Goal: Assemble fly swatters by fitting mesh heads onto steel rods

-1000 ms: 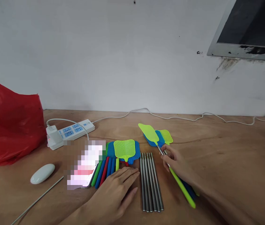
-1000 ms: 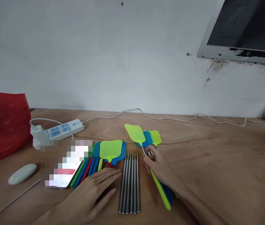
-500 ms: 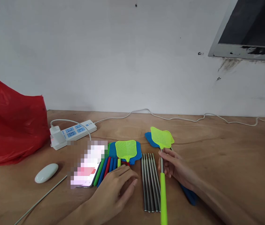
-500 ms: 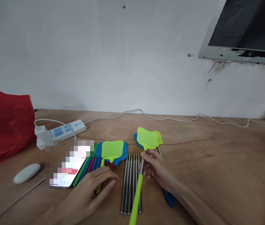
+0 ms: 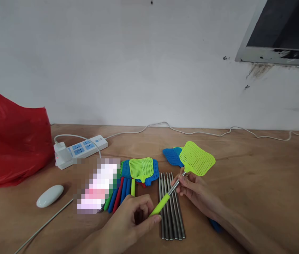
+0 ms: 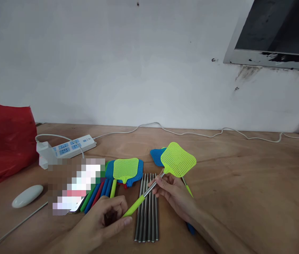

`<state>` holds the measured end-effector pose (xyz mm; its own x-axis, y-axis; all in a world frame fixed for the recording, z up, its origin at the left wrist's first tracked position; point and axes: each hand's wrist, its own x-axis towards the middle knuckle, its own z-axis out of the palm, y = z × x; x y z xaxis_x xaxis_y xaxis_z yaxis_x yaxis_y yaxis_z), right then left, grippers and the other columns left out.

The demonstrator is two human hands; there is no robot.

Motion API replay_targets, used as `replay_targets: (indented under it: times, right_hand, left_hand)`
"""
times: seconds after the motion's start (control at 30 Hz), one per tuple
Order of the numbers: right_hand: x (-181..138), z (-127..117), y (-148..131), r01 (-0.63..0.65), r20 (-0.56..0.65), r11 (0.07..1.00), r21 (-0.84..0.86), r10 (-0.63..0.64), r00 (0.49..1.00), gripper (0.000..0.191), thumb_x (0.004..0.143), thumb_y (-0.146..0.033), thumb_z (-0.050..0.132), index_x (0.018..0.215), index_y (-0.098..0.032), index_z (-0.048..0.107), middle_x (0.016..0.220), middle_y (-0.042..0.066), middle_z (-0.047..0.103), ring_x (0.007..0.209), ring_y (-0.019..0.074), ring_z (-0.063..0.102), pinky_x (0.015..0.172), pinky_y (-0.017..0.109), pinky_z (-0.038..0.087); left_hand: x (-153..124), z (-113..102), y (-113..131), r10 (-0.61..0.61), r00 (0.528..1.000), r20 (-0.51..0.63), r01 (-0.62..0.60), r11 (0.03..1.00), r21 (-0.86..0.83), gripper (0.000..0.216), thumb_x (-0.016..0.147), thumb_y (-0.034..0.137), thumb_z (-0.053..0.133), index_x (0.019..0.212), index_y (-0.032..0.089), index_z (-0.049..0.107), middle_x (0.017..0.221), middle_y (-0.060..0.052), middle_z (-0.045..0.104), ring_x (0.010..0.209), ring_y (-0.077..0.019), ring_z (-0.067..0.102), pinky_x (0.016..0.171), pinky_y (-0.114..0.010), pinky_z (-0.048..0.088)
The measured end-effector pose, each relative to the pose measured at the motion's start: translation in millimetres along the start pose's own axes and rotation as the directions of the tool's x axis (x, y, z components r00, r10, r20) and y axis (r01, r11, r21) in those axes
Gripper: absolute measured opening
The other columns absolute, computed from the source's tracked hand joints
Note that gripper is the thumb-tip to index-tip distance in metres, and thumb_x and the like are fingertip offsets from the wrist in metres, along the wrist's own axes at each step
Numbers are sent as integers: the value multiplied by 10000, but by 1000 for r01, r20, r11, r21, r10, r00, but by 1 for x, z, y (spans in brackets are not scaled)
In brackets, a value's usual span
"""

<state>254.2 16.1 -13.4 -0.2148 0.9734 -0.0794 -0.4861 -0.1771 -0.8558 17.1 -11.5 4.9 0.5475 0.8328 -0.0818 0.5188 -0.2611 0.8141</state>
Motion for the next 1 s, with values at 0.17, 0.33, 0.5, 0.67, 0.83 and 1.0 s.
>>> replay_targets:
  times: [0.17,0.33,0.5,0.67,0.83,1.0]
  right_hand:
    - [0,5,5,103,-20,994,22,-102,995,238,745,-330,855,774,-179,673,759,26,728,598,91,591,561,194,476]
    - [-1,8,5,161,-70,987,11,-160,985,238,736,-339,858,753,-180,682,756,34,720,586,99,562,556,213,467]
    - [-1,11,7,188,-103,982,-12,-189,977,255,731,-362,857,736,-173,685,751,49,719,571,96,520,533,211,443]
    - [-1,11,7,209,-98,978,12,-207,973,225,760,-347,835,761,-186,678,761,31,704,572,88,503,534,202,430]
    - [-1,8,5,236,-80,972,8,-235,969,181,804,-334,803,807,-195,687,781,22,702,579,82,504,549,197,437]
    - [-1,9,4,193,-43,981,23,-192,980,180,806,-343,803,834,-204,692,817,28,715,618,103,570,597,227,481]
  left_hand:
    - [0,3,-7,4,1000,-29,-4,1000,14,355,951,487,519,738,204,503,679,37,459,641,-138,446,570,-225,350]
    - [1,1,-4,-4,1000,-3,4,995,-104,370,963,498,500,730,213,456,579,55,476,560,-124,457,530,-220,325]
    - [6,-1,-3,1,998,64,16,962,-271,399,949,545,512,737,212,453,512,76,467,463,-100,435,476,-211,275]
    - [8,-2,-2,33,994,102,-2,957,-292,401,969,541,484,761,198,497,518,66,492,466,-101,436,481,-216,271]
    - [6,-4,-1,34,993,112,-6,970,-242,384,996,527,439,811,198,514,556,61,491,505,-113,431,498,-229,284]
    - [-2,-6,-7,10,999,36,-8,999,-36,361,1027,521,363,905,226,530,744,29,495,712,-162,486,656,-258,391]
